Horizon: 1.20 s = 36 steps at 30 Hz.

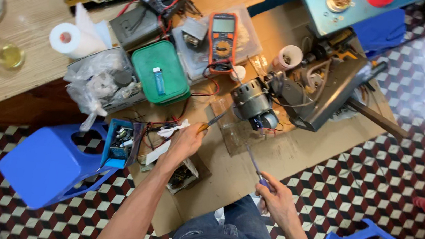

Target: The person disassembles a small electric motor, removes the rotor, and uses a multimeter to test the electrical connections. They then reassemble the motor and secure it with a screwdriver.

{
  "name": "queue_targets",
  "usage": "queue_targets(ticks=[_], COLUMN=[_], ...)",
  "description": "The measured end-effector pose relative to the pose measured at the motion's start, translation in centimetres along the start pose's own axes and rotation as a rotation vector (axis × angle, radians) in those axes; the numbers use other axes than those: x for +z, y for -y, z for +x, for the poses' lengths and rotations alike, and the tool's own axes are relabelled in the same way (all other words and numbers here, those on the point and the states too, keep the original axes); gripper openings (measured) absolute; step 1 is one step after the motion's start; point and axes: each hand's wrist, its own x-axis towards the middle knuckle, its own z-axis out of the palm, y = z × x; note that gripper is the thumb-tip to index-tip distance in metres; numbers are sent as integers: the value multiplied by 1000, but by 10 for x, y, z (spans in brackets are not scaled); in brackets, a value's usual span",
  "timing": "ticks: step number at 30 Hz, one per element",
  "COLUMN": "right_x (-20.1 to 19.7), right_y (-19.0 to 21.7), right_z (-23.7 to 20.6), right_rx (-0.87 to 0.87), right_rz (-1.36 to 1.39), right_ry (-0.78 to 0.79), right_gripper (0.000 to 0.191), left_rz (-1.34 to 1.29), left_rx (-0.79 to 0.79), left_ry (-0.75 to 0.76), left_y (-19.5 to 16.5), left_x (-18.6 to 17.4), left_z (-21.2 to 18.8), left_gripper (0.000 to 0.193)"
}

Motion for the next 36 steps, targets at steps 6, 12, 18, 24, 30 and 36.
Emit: queue_targets(ticks=[6, 12, 18, 24, 30, 36], right_x=[0, -4, 16, 34, 37, 42], right_y=[-17, -31, -10, 17, 30, 27], right_z=[-31, -16, 16, 41, 66, 78], right_rx=[23, -36, -107, -180, -188, -206], right_rz=[11, 33, 74, 47, 50, 85], right_ry=[-5, -30, -37, -35, -35, -33], right_gripper=[52, 50, 47, 49, 49, 47], left_rz=[87, 150, 163, 147, 29, -437], left_rx=[-5, -23, 72, 177, 83, -238], left_ry=[77, 9, -34, -87, -25, 34], left_y=[-6, 8, 23, 15, 8, 2], left_x=[5, 18, 18, 9, 5, 18], left_z=[-12, 5, 26, 30, 23, 26], left_gripper=[28, 24, 18, 16, 11, 23])
